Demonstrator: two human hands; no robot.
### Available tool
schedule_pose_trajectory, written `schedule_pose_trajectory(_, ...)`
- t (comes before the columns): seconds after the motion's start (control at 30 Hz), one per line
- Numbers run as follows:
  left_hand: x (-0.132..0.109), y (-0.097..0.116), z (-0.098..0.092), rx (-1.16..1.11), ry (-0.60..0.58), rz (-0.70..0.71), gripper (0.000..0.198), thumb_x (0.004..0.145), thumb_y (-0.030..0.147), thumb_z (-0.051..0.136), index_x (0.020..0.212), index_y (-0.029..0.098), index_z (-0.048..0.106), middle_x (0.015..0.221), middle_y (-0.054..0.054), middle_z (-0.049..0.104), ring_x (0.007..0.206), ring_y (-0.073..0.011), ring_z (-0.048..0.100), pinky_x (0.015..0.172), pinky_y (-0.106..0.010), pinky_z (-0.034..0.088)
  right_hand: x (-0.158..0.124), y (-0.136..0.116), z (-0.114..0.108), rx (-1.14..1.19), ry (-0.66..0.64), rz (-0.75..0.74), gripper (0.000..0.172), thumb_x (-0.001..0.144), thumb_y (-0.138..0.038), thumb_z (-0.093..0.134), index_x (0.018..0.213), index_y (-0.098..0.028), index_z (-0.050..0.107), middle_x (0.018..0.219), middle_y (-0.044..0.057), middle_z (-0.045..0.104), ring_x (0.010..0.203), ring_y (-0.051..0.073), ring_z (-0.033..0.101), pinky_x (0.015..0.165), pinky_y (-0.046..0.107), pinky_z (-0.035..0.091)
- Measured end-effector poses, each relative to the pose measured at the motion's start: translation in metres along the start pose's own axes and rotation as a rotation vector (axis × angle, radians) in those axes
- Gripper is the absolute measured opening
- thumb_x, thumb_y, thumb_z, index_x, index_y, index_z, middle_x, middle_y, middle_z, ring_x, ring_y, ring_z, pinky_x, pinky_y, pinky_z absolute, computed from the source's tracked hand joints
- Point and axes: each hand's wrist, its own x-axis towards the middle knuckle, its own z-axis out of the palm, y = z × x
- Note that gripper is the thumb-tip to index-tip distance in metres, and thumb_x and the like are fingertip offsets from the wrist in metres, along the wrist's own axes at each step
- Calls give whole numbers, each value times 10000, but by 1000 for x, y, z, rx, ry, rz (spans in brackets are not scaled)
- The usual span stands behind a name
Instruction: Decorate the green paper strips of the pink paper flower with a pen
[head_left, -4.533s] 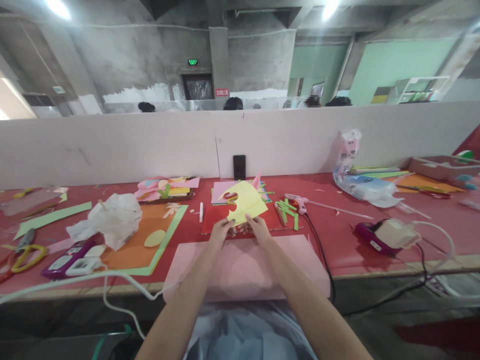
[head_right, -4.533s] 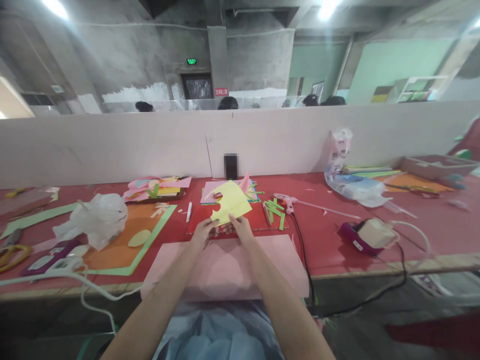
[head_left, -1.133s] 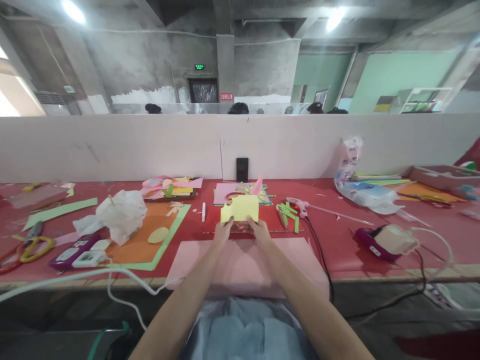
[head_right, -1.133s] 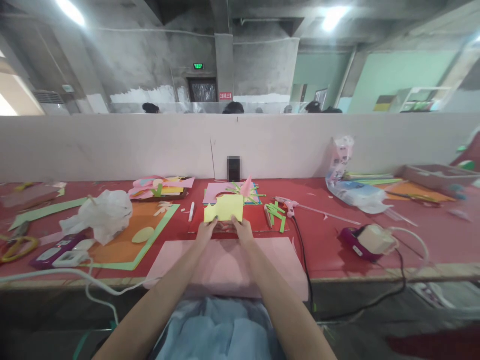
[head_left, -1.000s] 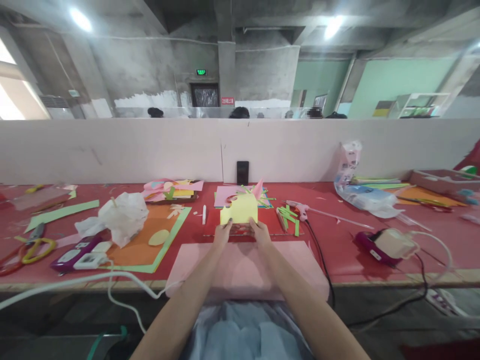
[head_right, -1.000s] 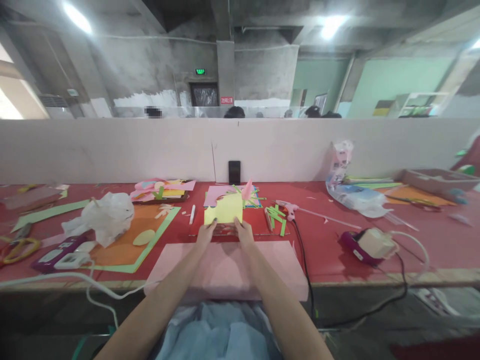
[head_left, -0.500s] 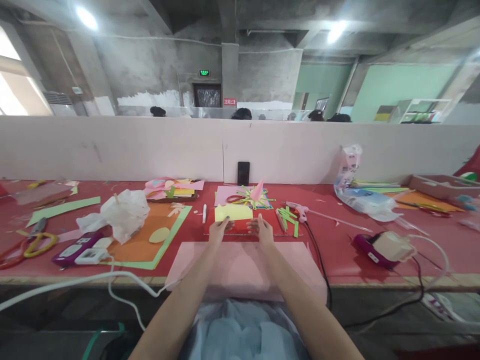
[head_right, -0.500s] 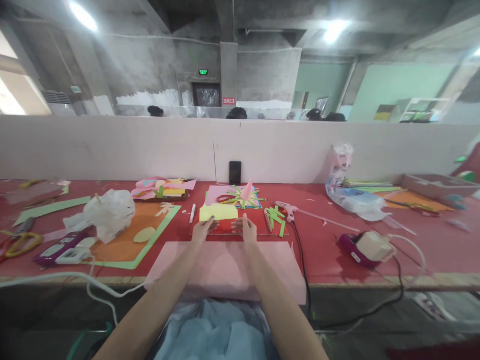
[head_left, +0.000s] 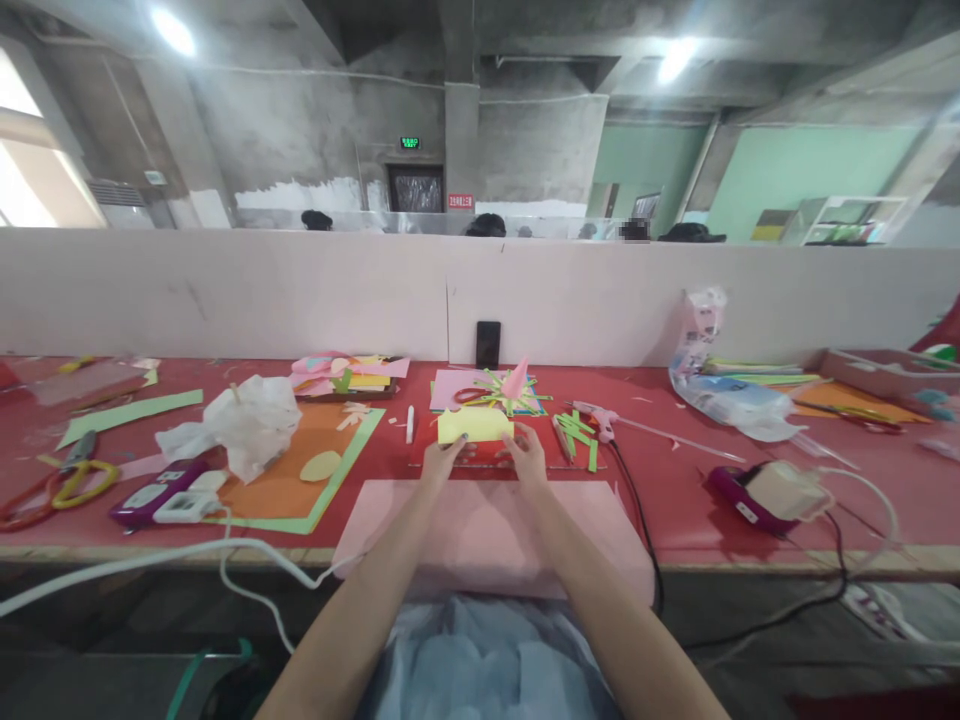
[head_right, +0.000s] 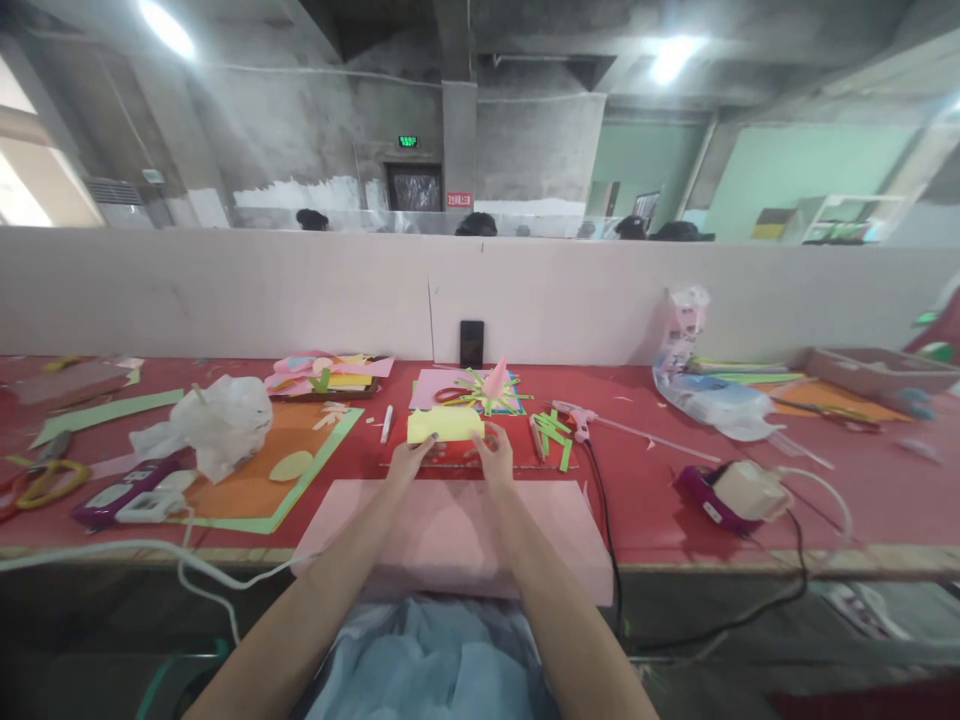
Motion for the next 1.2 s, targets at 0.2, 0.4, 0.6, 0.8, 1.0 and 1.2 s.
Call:
schedule_pose_trajectory(0.2,0,-3,-2,1,7,8,273,872,306,525,1092,145,537,1082,-72,563,906,-187,579,764,-377,499,7,12,-6,-43,-37,52,270,854,-314,543,1059,-138,552,995,52,599,792,145,603,675,318,518)
schedule_pose_trajectory(0.4,5,-6,-5,-95,49,58,293,874,313,522,1112,141,523,1084,-76,559,903,-187,581,755,-377,502,12,20,-9,-29,-40,68,318,867,-310,523,1144,-153,516,1128,77,552,941,189,575,783,391,495)
schedule_pose_trajectory(0.6,7,-6,-6,-202,54,60,291,876,311,519,1112,141,522,1078,-76,561,894,-183,583,749,-373,504,14,21,-9,-9,-73,84,315,867,-311,523,1138,-152,520,1128,76,553,945,191,574,787,392,493)
schedule_pose_trajectory(0.8,9,-8,-7,-261,55,37,291,874,305,523,1115,142,521,1087,-77,558,903,-186,581,755,-377,503,16,23,-9,5,-81,91,312,864,-318,526,1128,-151,528,1121,71,557,943,194,576,785,390,494)
schedule_pose_trajectory(1.0,11,-10,-6,-291,61,19,293,874,306,522,1118,145,520,1099,-79,554,916,-190,577,764,-383,499,16,25,-9,11,-49,77,301,863,-319,528,1113,-151,536,1101,66,565,924,189,581,773,379,500)
schedule_pose_trajectory(1.2,11,-9,-5,-319,65,1,293,873,301,525,1120,145,520,1105,-80,551,923,-192,576,769,-386,498,19,30,-9,2,-14,61,292,861,-316,532,1096,-144,543,1072,61,576,896,180,589,754,367,506)
